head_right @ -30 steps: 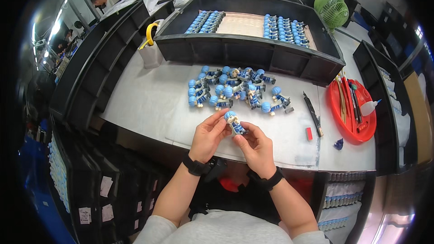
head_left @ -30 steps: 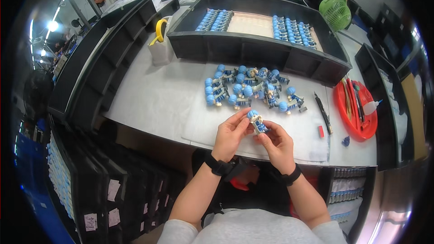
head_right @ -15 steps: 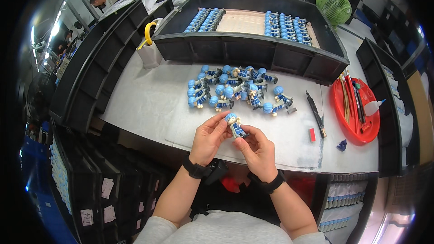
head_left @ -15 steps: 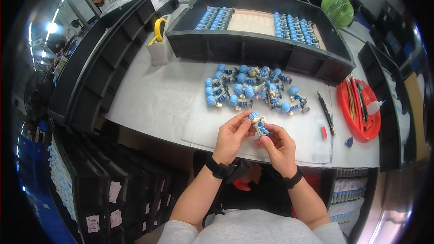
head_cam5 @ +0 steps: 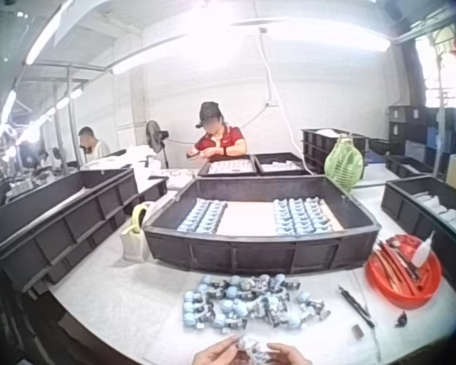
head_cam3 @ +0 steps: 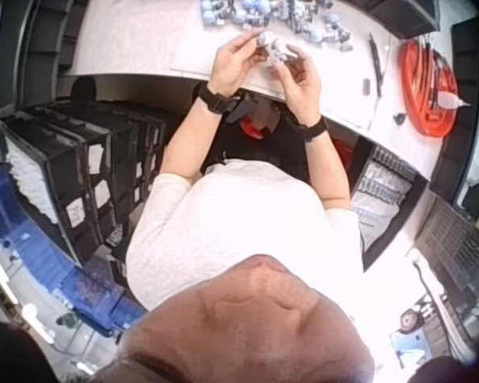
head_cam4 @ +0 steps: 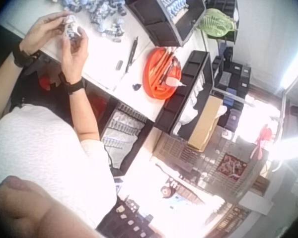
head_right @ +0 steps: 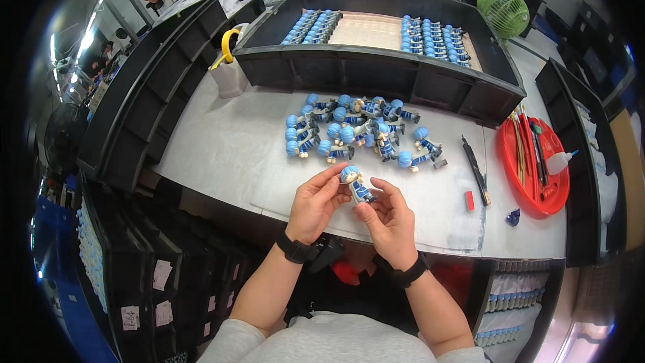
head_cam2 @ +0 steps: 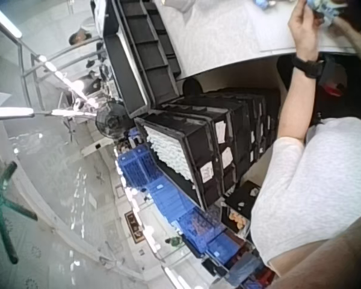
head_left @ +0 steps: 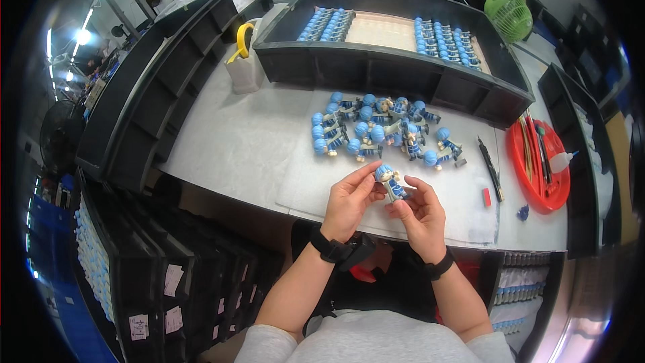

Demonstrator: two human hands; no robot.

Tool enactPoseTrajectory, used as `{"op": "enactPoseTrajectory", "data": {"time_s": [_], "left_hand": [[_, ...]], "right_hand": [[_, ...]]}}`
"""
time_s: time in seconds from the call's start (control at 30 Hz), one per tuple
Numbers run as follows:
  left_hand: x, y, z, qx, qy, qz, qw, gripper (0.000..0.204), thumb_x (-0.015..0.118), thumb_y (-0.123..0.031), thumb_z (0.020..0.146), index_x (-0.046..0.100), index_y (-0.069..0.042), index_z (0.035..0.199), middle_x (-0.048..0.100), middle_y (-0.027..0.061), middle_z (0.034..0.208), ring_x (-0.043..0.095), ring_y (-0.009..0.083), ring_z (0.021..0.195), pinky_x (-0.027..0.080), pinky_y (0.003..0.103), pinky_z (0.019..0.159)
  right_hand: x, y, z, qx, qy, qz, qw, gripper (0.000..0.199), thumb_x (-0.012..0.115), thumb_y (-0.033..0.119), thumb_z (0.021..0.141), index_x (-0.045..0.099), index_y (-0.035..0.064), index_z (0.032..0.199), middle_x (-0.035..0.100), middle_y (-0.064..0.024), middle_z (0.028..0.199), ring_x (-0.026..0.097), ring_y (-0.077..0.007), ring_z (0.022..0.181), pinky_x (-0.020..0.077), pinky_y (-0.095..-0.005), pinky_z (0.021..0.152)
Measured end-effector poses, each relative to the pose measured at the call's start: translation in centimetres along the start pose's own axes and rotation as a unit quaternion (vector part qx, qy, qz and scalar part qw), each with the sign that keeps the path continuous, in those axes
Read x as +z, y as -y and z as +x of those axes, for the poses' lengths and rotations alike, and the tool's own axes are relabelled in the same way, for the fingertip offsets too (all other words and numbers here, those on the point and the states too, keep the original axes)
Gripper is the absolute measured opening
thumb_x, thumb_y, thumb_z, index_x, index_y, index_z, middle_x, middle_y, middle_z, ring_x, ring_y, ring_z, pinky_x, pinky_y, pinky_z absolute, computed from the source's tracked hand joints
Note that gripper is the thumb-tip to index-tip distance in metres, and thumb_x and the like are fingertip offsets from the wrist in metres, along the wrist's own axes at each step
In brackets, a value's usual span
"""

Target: Assembling and organizing small anime-style figurines at a manufacturing workstation.

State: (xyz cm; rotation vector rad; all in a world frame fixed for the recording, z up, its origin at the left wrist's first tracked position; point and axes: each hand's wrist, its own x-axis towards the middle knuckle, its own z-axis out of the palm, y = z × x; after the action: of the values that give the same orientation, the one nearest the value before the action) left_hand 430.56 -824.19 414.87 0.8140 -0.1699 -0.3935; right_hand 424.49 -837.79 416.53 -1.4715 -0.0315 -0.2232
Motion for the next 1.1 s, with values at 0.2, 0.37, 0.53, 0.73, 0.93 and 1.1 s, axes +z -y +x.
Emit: {"op": "enactPoseTrajectory", "data": {"time_s": [0.2,0.37,0.53,0.73,0.93,1.1], "left_hand": [[-0.1,-0.3,-0.4,0.007,-0.007,0.01,1.0,0.031,0.048,-0.011,0.09,0.05,0.0,0.119,0.059,0.0071,0.101,0.056,0.0122,0.084,0.047,0.027,0.076],[-0.2,-0.3,-0.6,0.005,-0.013,0.023,1.0,0.029,0.046,-0.009,0.091,0.049,0.0,0.119,0.059,0.0082,0.101,0.057,0.0127,0.084,0.048,0.027,0.076],[0.0,-0.3,-0.8,0.004,-0.01,0.022,1.0,0.029,0.046,-0.009,0.091,0.049,0.0,0.119,0.059,0.008,0.101,0.057,0.0125,0.084,0.048,0.027,0.076],[0.3,-0.1,-0.7,0.005,-0.007,0.019,1.0,0.029,0.046,-0.009,0.091,0.05,0.0,0.118,0.059,0.0087,0.101,0.057,0.0139,0.088,0.048,0.028,0.076],[0.6,0.1,-0.4,0.008,-0.004,0.009,1.0,0.029,0.046,-0.01,0.091,0.05,0.0,0.118,0.059,0.0087,0.101,0.057,0.0147,0.091,0.047,0.029,0.078],[0.8,0.4,-0.1,0.01,-0.002,0.014,1.0,0.029,0.047,-0.01,0.091,0.051,0.0,0.118,0.059,0.0084,0.101,0.057,0.0145,0.09,0.047,0.03,0.078]], "right_hand": [[0.5,0.1,-0.3,0.003,0.002,0.006,1.0,0.044,0.06,0.005,0.082,0.039,-0.0038,0.12,0.055,-0.0134,0.102,0.058,-0.0128,0.084,0.0484,-0.0233,0.072],[0.7,0.4,-0.4,0.016,-0.001,0.016,1.0,0.045,0.062,0.005,0.081,0.039,-0.0035,0.12,0.055,-0.0131,0.101,0.058,-0.0126,0.083,0.0483,-0.0229,0.072],[0.5,0.2,-0.6,-0.005,-0.001,-0.009,1.0,0.048,0.063,0.003,0.079,0.039,-0.0024,0.12,0.055,-0.0128,0.101,0.056,-0.0109,0.081,0.0478,-0.0217,0.071],[0.1,0.0,-0.6,-0.022,-0.002,-0.024,0.999,0.048,0.064,0.001,0.078,0.04,-0.0021,0.12,0.055,-0.0125,0.102,0.055,-0.0095,0.08,0.0473,-0.0208,0.07],[-0.3,0.1,-0.5,-0.033,-0.003,-0.04,0.999,0.048,0.064,0.001,0.078,0.04,-0.0021,0.12,0.055,-0.0127,0.103,0.054,-0.0088,0.079,0.0474,-0.0204,0.069],[-0.6,0.1,-0.4,-0.04,-0.007,-0.047,0.998,0.048,0.064,-0.001,0.077,0.041,-0.0024,0.119,0.054,-0.0126,0.103,0.055,-0.0093,0.08,0.0483,-0.0207,0.069]]}}
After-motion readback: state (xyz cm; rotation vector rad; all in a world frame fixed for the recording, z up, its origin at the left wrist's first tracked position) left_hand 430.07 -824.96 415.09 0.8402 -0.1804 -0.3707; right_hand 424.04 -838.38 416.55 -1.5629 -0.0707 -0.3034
